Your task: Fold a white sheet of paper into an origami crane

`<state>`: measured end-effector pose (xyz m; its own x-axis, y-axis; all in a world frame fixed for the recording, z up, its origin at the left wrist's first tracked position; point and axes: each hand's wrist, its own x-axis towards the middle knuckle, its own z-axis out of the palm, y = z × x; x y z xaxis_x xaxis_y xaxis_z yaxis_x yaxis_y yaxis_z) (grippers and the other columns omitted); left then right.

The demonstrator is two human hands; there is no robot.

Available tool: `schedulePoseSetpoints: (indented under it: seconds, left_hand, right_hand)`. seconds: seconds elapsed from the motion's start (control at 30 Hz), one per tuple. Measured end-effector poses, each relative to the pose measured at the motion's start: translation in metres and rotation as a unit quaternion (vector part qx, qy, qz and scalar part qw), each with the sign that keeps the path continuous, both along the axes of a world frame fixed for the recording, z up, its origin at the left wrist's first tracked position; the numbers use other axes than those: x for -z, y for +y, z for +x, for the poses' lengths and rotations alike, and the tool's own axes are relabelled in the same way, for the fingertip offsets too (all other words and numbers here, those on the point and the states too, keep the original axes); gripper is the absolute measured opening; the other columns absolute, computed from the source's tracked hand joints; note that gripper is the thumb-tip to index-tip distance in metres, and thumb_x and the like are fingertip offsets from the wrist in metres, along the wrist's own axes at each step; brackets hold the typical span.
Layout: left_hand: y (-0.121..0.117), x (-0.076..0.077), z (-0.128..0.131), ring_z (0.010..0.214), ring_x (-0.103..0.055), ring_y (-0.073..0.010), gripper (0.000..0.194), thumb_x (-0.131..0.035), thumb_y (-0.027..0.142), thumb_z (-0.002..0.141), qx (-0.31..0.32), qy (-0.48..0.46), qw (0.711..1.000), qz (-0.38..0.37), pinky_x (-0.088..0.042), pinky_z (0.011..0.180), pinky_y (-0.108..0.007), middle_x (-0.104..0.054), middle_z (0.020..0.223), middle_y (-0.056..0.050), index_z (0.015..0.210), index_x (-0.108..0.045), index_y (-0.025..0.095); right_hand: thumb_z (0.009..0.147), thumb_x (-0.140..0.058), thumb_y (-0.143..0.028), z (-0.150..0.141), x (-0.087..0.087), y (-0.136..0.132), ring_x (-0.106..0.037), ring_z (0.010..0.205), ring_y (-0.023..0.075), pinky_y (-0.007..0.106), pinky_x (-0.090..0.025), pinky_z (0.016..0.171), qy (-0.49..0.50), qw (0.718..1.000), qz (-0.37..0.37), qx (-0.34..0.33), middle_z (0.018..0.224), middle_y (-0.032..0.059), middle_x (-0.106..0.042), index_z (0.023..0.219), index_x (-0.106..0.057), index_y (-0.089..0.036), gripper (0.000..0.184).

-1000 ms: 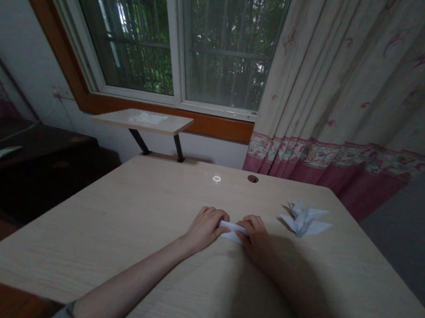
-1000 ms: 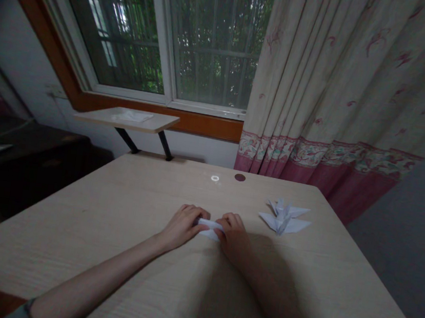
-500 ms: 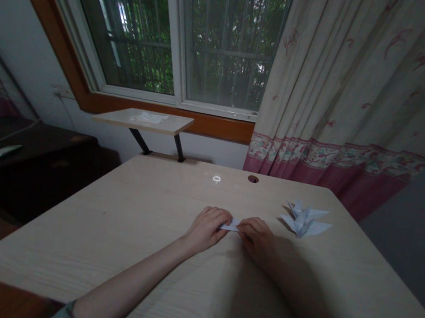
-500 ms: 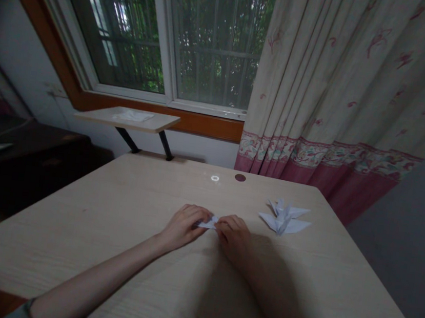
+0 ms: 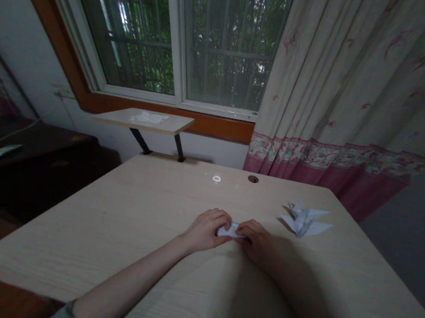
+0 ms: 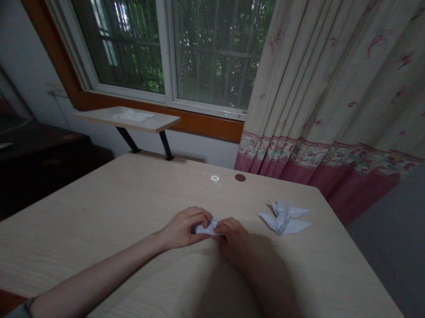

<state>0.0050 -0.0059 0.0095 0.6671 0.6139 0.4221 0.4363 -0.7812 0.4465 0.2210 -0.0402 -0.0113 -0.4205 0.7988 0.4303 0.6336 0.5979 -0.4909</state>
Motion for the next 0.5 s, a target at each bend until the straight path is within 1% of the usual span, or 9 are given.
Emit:
schedulePoseSetpoints:
  seconds: [0.1, 0.17, 0.33, 0.5]
  left_hand:
    - [-0.0002, -0.0002, -0.0002, 0.098, -0.058, -0.0207, 0.018, -0.066, 0.021, 0.076, 0.003, -0.004, 1.0, -0.003, -0.046, 0.087, -0.034, -0.064, 0.103, -0.004, 0.093, -0.059, 0.021]
    - [0.0001, -0.0002, -0.0004, 0.098, -0.058, -0.0201, 0.018, -0.065, 0.019, 0.076, 0.001, -0.009, 1.0, -0.003, -0.046, 0.088, -0.034, -0.064, 0.103, -0.003, 0.093, -0.059, 0.021]
    - [0.0021, -0.0004, -0.0019, 0.096, -0.059, -0.0186, 0.01, -0.064, 0.023, 0.08, 0.004, -0.013, 1.0, 0.0, -0.046, 0.088, -0.033, -0.065, 0.101, -0.002, 0.088, -0.06, 0.021]
    - [0.0031, -0.0011, -0.0027, 0.094, -0.06, -0.0182, 0.012, -0.064, 0.029, 0.083, 0.008, -0.012, 1.0, -0.01, -0.045, 0.087, -0.031, -0.065, 0.1, -0.002, 0.091, -0.061, 0.02]
  right_hand:
    - [0.083, -0.051, -0.006, -0.0008, -0.0013, -0.0009, -0.058, 0.088, 0.0192, 0.035, -0.048, 0.083, 0.004, 1.0, -0.005, -0.009, 0.089, 0.0056, -0.064, 0.088, -0.064, -0.018, 0.018]
    - [0.086, -0.051, -0.009, -0.0013, -0.0025, -0.0014, -0.058, 0.087, 0.0195, 0.035, -0.048, 0.083, 0.005, 1.0, -0.01, -0.012, 0.089, 0.0062, -0.064, 0.088, -0.064, -0.017, 0.016]
    - [0.09, -0.049, -0.014, -0.0012, -0.0031, -0.0018, -0.057, 0.087, 0.0199, 0.037, -0.047, 0.084, -0.002, 1.0, -0.002, -0.01, 0.089, 0.0065, -0.064, 0.091, -0.064, -0.017, 0.015]
    - [0.09, -0.045, -0.011, -0.0032, -0.0079, -0.0029, -0.057, 0.087, 0.0199, 0.035, -0.047, 0.084, -0.009, 1.0, -0.016, -0.002, 0.089, 0.0072, -0.064, 0.088, -0.064, -0.016, 0.02]
